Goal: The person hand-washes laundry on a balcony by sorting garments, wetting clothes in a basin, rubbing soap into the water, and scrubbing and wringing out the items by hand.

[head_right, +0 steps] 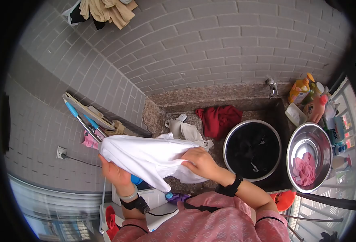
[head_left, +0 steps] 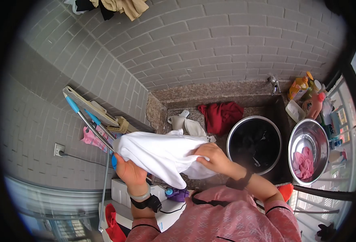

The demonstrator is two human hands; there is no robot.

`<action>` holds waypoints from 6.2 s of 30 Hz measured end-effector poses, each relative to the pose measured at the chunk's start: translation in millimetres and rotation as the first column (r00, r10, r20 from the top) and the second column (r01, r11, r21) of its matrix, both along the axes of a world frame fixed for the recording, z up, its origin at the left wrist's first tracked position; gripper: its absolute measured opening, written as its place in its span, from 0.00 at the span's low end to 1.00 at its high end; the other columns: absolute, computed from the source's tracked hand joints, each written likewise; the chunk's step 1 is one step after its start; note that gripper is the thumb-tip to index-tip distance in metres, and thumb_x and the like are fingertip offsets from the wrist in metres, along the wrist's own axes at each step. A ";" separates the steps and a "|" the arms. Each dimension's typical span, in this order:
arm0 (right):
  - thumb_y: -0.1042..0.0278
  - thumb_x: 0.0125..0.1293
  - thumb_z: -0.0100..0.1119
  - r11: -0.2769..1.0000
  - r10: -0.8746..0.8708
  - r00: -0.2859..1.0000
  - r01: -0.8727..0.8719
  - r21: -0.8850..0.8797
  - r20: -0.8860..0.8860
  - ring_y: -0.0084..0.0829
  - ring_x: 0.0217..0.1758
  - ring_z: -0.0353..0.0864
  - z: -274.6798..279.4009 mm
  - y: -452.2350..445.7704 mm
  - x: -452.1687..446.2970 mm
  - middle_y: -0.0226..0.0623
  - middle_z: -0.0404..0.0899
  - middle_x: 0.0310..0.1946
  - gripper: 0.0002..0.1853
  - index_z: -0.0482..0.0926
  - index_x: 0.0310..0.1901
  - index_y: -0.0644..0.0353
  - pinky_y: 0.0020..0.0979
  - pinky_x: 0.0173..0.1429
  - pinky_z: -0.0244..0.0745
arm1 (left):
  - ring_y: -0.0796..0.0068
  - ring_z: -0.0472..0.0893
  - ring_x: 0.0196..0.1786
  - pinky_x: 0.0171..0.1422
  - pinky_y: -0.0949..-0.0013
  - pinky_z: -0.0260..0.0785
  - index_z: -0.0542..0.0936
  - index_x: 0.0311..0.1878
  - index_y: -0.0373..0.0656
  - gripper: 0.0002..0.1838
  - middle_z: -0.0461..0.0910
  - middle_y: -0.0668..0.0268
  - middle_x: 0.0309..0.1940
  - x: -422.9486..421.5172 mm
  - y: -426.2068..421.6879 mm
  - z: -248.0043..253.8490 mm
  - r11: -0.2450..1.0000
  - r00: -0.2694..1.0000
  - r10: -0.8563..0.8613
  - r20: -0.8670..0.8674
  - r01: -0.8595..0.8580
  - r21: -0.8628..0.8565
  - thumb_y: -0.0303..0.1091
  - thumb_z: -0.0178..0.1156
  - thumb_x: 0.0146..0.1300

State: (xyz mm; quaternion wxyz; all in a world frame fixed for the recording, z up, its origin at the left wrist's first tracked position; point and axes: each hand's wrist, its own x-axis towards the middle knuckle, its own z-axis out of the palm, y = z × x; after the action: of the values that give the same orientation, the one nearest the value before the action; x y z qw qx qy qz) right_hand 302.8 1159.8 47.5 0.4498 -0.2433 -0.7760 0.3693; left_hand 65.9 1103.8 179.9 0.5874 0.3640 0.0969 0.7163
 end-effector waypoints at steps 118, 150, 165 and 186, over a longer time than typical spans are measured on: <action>0.56 0.65 0.52 0.459 -0.068 0.557 -0.719 -0.522 -0.828 0.30 0.43 0.80 105.9 7.8 63.0 0.38 0.79 0.41 0.20 0.73 0.50 0.65 0.31 0.48 0.75 | 0.54 0.77 0.47 0.55 0.57 0.69 0.74 0.47 0.31 0.20 0.78 0.53 0.43 -87.9 27.2 -165.7 0.694 0.980 0.165 -0.111 -0.195 -0.693 0.25 0.51 0.47; 0.71 0.69 0.47 0.613 0.273 0.677 -0.670 -0.419 -0.684 0.29 0.58 0.70 115.9 19.7 58.9 0.41 0.69 0.56 0.18 0.63 0.58 0.64 0.31 0.60 0.67 | 0.67 0.72 0.58 0.62 0.64 0.62 0.65 0.61 0.37 0.26 0.72 0.60 0.55 82.4 21.7 -47.0 0.814 0.943 -0.308 -0.126 0.192 -0.548 0.38 0.55 0.61; 0.71 0.58 0.58 0.643 -0.141 0.834 -0.332 -0.690 -0.533 0.20 0.35 0.76 -38.7 -4.7 121.1 0.25 0.78 0.31 0.03 0.78 0.33 0.59 0.22 0.42 0.70 | 0.54 0.61 0.66 0.70 0.52 0.50 0.59 0.67 0.41 0.34 0.60 0.55 0.65 38.0 7.3 -44.7 0.964 0.952 -0.247 0.181 0.260 -0.054 0.55 0.46 0.64; 0.77 0.54 0.55 0.714 0.002 0.846 -0.375 -0.592 -0.534 0.21 0.37 0.72 79.7 -3.1 150.2 0.30 0.74 0.32 0.07 0.71 0.36 0.62 0.23 0.45 0.65 | 0.56 0.67 0.62 0.67 0.53 0.57 0.66 0.62 0.40 0.26 0.66 0.55 0.61 -37.7 -21.3 -33.0 0.918 0.886 0.378 -0.267 -0.396 -0.013 0.46 0.37 0.68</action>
State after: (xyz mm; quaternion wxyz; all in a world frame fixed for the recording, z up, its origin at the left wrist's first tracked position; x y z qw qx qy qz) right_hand 453.1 1156.7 127.2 0.4718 -0.2029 -0.4662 0.7204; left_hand 28.1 1082.5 146.9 0.4270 0.4079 0.2675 0.7614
